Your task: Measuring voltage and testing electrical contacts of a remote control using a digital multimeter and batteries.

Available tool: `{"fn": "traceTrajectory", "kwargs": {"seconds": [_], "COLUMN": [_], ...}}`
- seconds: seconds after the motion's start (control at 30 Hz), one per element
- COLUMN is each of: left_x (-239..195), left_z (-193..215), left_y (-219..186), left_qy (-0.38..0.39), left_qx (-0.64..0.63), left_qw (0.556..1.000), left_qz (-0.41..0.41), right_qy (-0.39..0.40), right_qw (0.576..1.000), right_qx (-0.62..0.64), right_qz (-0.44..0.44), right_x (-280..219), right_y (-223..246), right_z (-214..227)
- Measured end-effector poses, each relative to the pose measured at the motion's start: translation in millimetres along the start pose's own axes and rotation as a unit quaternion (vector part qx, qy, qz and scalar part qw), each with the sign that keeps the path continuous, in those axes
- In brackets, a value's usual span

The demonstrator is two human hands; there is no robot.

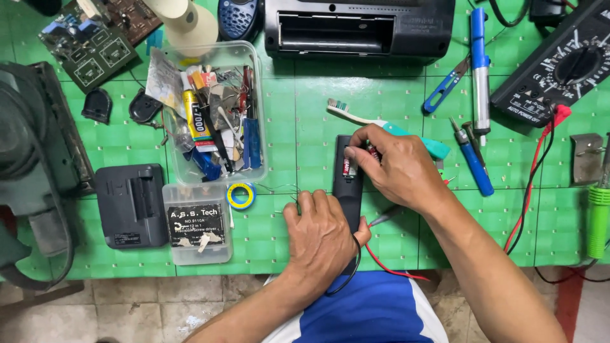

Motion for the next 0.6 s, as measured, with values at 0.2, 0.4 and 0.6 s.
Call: {"fn": "traceTrajectory", "kwargs": {"seconds": [0.2, 0.4, 0.6], "left_x": [-1, -4, -3], "left_z": [-1, -9, -4], "left_y": [0, -1, 0], "left_qy": [0.004, -0.065, -0.056], "left_qx": [0.003, -0.096, -0.11], "left_qw": [1.0, 0.993, 0.992], "left_qz": [0.002, -0.006, -0.003], "right_qy": [-0.069, -0.109, -0.116], "right_qw": [0.994, 0.979, 0.98], "right_qx": [0.07, 0.174, 0.089], "right_qz": [0.046, -0.007, -0.132], "right_x": [-6, -16, -30], "right_y": [-1, -11, -43], "right_z": [5, -2, 14]}}
Point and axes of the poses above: each hand's wrist, its own x-axis towards the middle knuckle, its own z-axis out of the back of the hand, y = z × x, the point moved 6 cm from there along x, towards the middle knuckle, and after that the axes turned 8 degrees about -z, right-handed, at the moved point
